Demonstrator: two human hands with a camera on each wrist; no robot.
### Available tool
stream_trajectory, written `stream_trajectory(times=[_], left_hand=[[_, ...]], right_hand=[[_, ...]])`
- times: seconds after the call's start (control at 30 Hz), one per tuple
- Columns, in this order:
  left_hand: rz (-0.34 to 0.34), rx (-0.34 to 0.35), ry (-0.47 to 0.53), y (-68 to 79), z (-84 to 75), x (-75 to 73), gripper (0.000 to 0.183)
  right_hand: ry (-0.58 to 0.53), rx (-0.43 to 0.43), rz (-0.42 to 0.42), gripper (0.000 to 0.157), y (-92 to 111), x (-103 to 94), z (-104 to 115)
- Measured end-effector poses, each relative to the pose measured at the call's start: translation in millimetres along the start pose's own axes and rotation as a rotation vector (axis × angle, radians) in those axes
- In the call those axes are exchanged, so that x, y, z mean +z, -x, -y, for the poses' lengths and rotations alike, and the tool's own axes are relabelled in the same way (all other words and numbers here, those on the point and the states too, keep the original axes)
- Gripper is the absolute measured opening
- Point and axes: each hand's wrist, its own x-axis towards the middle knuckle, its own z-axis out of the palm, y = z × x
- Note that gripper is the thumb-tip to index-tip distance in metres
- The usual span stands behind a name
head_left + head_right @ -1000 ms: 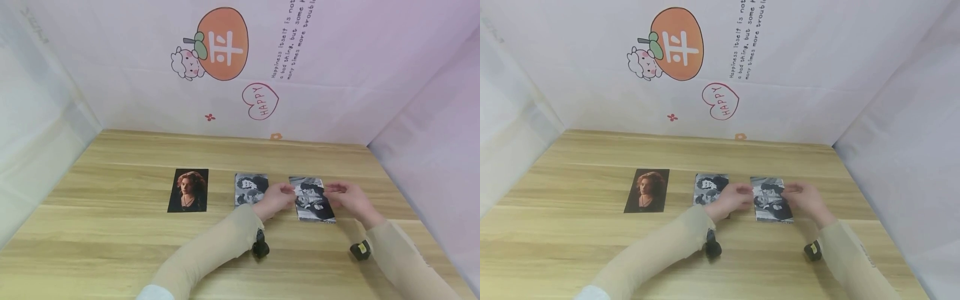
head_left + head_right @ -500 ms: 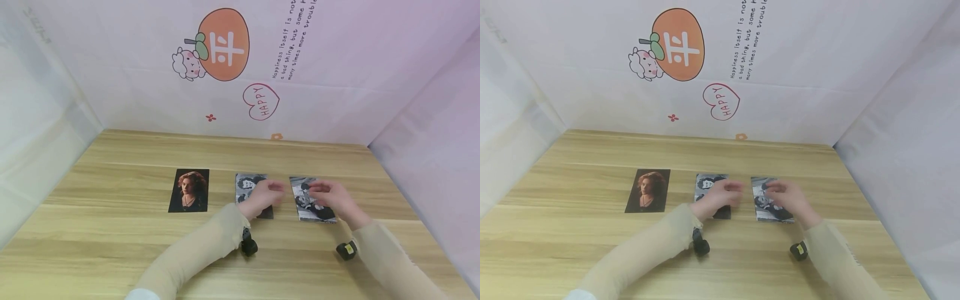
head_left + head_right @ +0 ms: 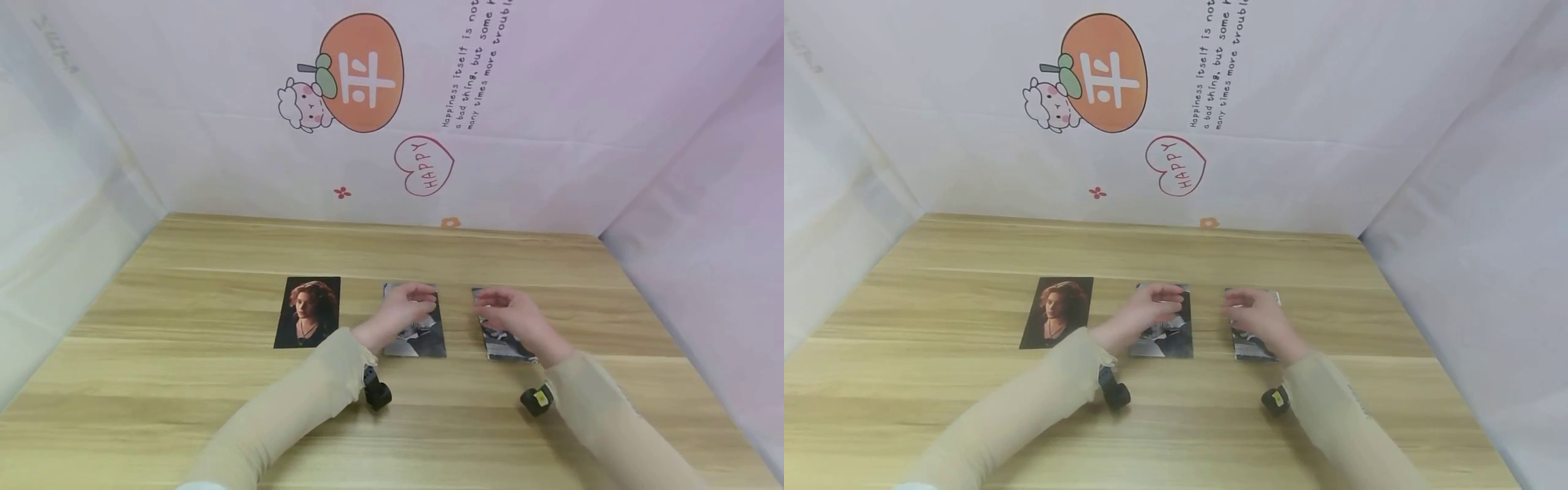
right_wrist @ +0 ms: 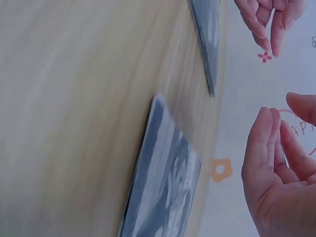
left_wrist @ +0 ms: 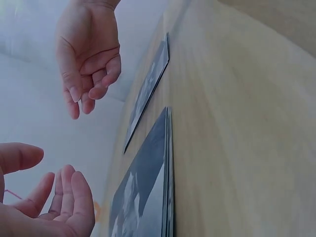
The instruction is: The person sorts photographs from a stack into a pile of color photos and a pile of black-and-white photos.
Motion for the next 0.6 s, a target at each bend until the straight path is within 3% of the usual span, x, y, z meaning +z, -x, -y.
stream_trajectory(times=[0.1, 0.37, 0.6], left_hand=[[-0.009, 0.003, -0.009, 2.4, -1.2, -8.8, 0.037], [-0.034, 0.023, -0.020, 8.5, 3.2, -29.6, 0.039], [-0.063, -0.015, -0.043, 12.5, 4.8, -45.6, 0.042]], right_hand=[[-0.002, -0.022, 0.006, 0.042, -2, 6.6, 4], [0.028, 0.041, 0.038, 0.040, -9, 22.5, 11], [0.001, 0.069, 0.047, 0.040, -14, 32.9, 14]])
